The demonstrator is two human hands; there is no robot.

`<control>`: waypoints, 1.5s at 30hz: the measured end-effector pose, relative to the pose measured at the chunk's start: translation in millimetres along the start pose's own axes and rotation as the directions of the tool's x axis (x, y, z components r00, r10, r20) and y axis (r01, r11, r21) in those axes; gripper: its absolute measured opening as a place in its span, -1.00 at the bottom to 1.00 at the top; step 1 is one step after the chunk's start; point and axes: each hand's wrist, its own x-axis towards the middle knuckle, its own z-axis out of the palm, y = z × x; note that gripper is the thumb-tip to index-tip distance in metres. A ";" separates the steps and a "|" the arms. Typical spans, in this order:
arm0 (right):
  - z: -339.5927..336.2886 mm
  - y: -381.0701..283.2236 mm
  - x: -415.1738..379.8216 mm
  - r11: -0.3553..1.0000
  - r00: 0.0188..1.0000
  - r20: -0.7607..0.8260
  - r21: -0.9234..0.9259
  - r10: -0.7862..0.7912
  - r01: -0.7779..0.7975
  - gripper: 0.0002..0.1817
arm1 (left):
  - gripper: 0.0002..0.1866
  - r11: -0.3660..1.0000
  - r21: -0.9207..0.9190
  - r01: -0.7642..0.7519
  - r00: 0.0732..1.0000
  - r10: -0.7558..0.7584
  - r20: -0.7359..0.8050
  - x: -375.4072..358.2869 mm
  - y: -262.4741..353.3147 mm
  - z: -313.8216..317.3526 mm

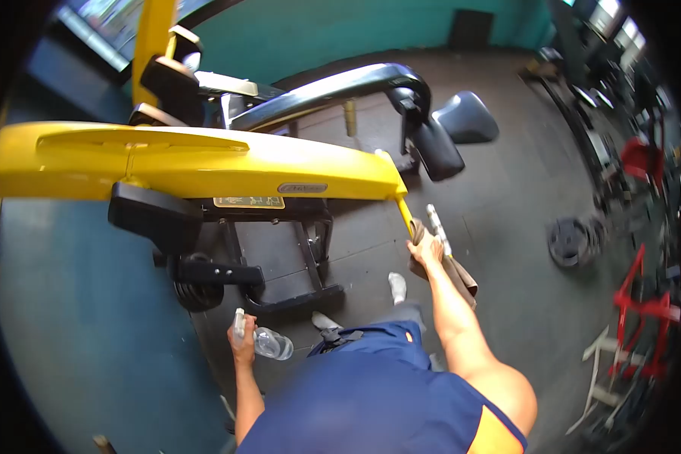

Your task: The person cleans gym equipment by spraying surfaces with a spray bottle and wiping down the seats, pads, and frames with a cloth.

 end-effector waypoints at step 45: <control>-663.9 -90.4 -23.1 0.613 0.187 -0.620 -0.784 -0.762 -0.098 -0.48 | -0.86 0.349 0.717 -0.604 0.485 0.875 -0.017 -128.0 -17.1 184.0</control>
